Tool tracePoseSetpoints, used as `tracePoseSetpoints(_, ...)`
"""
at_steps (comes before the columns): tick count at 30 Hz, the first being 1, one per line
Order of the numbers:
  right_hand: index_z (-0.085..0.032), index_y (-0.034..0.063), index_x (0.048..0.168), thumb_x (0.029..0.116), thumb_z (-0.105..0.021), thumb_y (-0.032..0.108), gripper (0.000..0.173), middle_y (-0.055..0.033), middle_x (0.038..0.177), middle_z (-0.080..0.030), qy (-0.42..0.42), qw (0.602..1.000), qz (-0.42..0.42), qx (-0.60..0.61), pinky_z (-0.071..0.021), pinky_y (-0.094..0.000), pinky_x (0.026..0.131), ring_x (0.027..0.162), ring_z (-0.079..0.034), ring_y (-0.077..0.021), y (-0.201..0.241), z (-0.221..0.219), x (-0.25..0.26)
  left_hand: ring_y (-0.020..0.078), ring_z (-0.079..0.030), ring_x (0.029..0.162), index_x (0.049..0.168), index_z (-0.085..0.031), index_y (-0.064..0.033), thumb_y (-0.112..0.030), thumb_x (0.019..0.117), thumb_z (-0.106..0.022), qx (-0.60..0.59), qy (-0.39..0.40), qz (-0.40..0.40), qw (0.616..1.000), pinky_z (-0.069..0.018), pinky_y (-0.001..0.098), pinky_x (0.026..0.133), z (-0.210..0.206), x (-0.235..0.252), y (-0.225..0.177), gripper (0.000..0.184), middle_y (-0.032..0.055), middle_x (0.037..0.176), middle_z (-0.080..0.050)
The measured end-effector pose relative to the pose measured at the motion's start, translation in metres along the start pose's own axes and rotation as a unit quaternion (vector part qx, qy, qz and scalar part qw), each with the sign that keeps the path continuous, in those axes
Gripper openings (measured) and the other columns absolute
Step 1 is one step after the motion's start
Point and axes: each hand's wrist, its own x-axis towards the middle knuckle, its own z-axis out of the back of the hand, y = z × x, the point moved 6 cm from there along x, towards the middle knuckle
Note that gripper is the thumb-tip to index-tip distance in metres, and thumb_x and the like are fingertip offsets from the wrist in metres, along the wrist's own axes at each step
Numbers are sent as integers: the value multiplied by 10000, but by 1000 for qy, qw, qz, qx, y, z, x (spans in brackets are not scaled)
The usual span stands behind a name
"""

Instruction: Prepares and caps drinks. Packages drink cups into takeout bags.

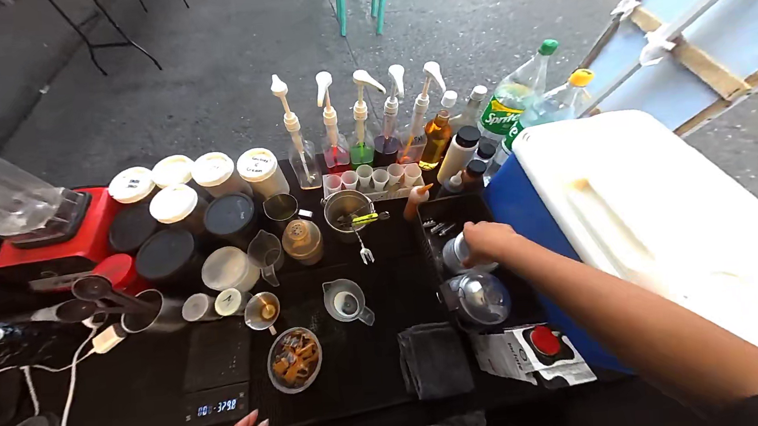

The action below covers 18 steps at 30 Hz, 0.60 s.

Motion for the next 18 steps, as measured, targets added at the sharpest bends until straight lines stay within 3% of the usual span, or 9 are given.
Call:
tracePoseSetpoints(3, -598, -35, 1268, 749, -900, 414, 750, -268, 1232, -646, -31, 999, -7, 22, -537, -645, 888, 1151, -641, -452, -1, 11, -7, 152, -706, 1010, 1220, -545, 167, -11, 983, -583, -9, 9, -20, 1000, -596, 327, 926, 7, 12, -5, 299, 184, 1152, -672)
tracePoseSetpoints(7, -556, -35, 1325, 770, -850, 537, 850, -284, 1200, -635, -92, 984, -7, 155, -524, -656, 895, 1111, -642, -456, -22, 36, -16, 149, -708, 1006, 1219, -540, 160, -2, 981, -583, -25, 16, -14, 999, -603, 326, 917, 21, 16, 4, 291, 183, 1163, -665)
tracePoseSetpoints(9, -484, -28, 1433, 793, -850, 483, 896, -302, 1261, -601, -164, 950, 1, 265, -496, -667, 950, 1155, -614, -468, -34, 45, -34, 149, -708, 989, 1228, -548, 169, -9, 980, -590, -14, 31, -5, 999, -600, 321, 910, 27, 19, 11, 308, 204, 1165, -667)
tracePoseSetpoints(11, -417, 33, 1511, 846, -822, 371, 849, -292, 1290, -607, -254, 886, 59, 383, -486, -695, 938, 1144, -617, -472, -25, 51, -80, 149, -712, 965, 1205, -591, 151, -17, 971, -612, -9, 47, 14, 999, -603, 323, 899, 29, 23, 19, 289, 193, 1137, -688)
tracePoseSetpoints(13, -368, 114, 1559, 841, -738, 385, 852, -228, 1346, -590, -278, 830, 168, 454, -509, -651, 890, 1141, -619, -404, 28, 39, -131, 143, -718, 897, 1148, -657, 107, -20, 951, -647, -21, 38, 69, 997, -617, 326, 848, 30, 30, 27, 235, 147, 1054, -719)
tracePoseSetpoints(15, -393, 175, 1569, 740, -755, 463, 950, -143, 1430, -548, -222, 806, 247, 490, -559, -541, 901, 1185, -615, -286, 105, -6, -165, 153, -715, 810, 1116, -695, 61, -41, 964, -648, -54, 36, 145, 987, -624, 321, 763, 24, 44, 41, 189, 117, 986, -731)
tracePoseSetpoints(18, -461, 78, 1535, 726, -804, 477, 965, -160, 1416, -560, -154, 822, 285, 468, -536, -450, 1004, 1235, -593, -268, 210, -80, -170, 208, -713, 843, 1139, -695, 34, -89, 1012, -613, -99, 76, 222, 967, -621, 359, 734, 1, 72, 54, 195, 139, 1030, -718)
